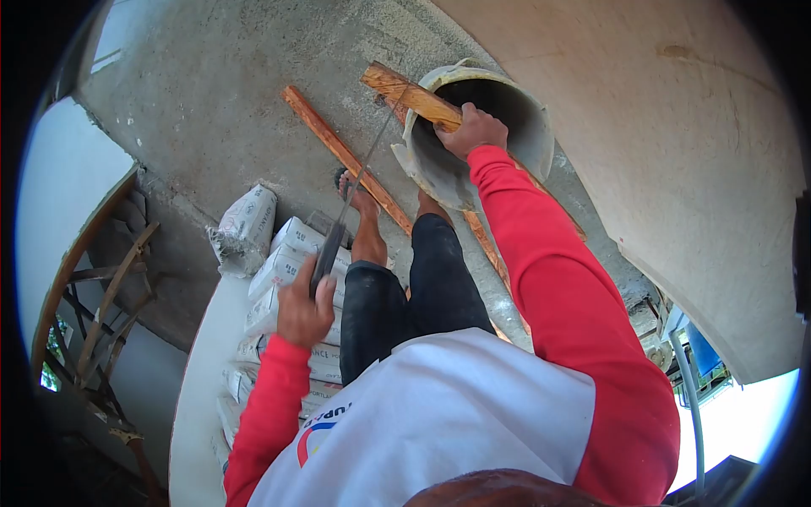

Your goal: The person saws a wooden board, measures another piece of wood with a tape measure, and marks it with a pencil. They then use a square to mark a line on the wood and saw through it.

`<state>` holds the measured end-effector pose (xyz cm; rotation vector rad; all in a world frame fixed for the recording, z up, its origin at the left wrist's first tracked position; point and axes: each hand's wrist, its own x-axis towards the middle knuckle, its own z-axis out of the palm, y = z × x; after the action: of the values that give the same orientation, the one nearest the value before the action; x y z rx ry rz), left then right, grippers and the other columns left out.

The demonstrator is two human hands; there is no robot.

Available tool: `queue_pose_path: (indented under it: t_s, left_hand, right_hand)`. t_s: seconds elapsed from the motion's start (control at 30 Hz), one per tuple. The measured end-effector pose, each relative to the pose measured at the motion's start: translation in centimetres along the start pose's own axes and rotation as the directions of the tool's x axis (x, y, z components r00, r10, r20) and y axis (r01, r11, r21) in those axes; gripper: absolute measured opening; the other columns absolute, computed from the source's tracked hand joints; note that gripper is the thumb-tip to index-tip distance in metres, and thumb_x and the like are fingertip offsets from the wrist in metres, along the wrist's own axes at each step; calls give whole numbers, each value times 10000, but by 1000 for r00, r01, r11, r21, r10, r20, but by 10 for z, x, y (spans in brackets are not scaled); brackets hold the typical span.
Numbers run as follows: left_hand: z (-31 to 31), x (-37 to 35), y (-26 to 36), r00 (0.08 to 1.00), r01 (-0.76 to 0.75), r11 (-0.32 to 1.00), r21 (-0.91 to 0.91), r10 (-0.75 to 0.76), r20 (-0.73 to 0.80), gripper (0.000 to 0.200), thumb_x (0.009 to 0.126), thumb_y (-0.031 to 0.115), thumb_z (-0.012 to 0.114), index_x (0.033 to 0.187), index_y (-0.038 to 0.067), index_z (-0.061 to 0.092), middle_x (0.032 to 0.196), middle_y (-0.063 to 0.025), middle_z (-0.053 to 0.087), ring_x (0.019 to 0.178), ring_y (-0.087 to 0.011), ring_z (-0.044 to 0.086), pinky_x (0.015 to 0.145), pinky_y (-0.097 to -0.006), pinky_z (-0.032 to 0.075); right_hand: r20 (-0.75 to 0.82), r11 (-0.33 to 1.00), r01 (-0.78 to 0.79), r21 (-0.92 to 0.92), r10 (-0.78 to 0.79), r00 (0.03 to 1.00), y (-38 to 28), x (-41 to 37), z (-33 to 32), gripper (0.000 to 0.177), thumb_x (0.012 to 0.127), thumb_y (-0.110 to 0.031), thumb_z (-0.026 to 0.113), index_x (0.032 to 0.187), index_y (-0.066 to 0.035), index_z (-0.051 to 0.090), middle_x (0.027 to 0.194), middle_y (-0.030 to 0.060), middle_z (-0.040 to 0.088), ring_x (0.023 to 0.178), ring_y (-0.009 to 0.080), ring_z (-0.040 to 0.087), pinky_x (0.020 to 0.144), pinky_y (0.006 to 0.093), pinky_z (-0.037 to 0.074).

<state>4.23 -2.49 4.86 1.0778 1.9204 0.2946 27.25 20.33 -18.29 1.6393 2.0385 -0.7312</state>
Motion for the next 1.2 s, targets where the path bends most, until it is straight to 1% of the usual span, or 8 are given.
queue_pose_path:
  t_s: [0.17,0.37,0.47,0.57,0.63,0.7,0.93,1.2]
  left_hand:
    - [82,176,19,1000,-11,1000,8,11,-29,454,933,386,552,1136,-16,606,855,-290,646,833,-507,609,756,-528,495]
    - [-11,-17,21,999,20,999,50,-22,27,426,920,237,580,1192,-90,549,849,-274,675,731,-421,681,685,-458,541]
    - [-22,-40,18,1000,26,999,26,-27,14,415,918,228,577,1201,-75,550,850,-254,683,745,-414,685,694,-454,543]
    - [44,83,-4,999,21,996,84,-24,26,397,925,318,579,1137,-18,589,803,-276,653,770,-469,638,700,-488,523]
    - [81,159,11,987,-88,996,25,90,-131,404,926,361,576,1102,-1,607,772,-283,630,760,-490,610,681,-519,492]
    - [73,161,19,996,-62,998,-8,61,-61,404,925,361,579,1110,3,608,791,-276,639,758,-489,611,676,-520,491]
    - [-17,-42,11,999,32,999,2,-32,19,435,917,248,603,1213,-65,541,830,-285,659,736,-445,668,652,-440,540]
    - [74,160,9,997,-56,998,36,58,-44,463,924,389,578,1179,2,578,851,-278,658,774,-496,624,676,-513,511]
  right_hand:
    - [27,999,-18,-38,19,999,-1,-1,-1,584,724,-609,686,975,-86,619,868,138,712,830,313,705,734,434,560]
    - [-5,1000,4,-2,-4,1000,-1,-4,2,576,717,-609,691,951,-86,625,849,140,711,816,320,705,733,436,559]
    - [-28,1000,4,-7,-5,1000,0,-2,2,571,713,-606,695,940,-87,626,839,142,710,802,324,704,727,442,559]
    - [-9,1000,1,-16,-1,1000,2,-3,5,576,710,-604,698,953,-87,622,850,135,710,811,318,705,729,439,560]
    - [41,999,-13,-47,15,999,-1,-3,2,593,708,-604,699,988,-88,615,887,121,712,845,300,706,744,423,561]
    - [36,998,-31,-53,33,999,-4,-1,-3,595,707,-609,698,979,-85,617,880,123,711,841,302,706,740,425,561]
    - [-76,1000,20,3,-20,997,0,-6,5,550,706,-588,705,908,-83,622,810,144,706,781,334,701,710,448,560]
    - [-104,999,28,-18,-30,994,0,1,3,550,706,-589,707,911,-85,625,803,154,702,782,341,698,707,455,558]
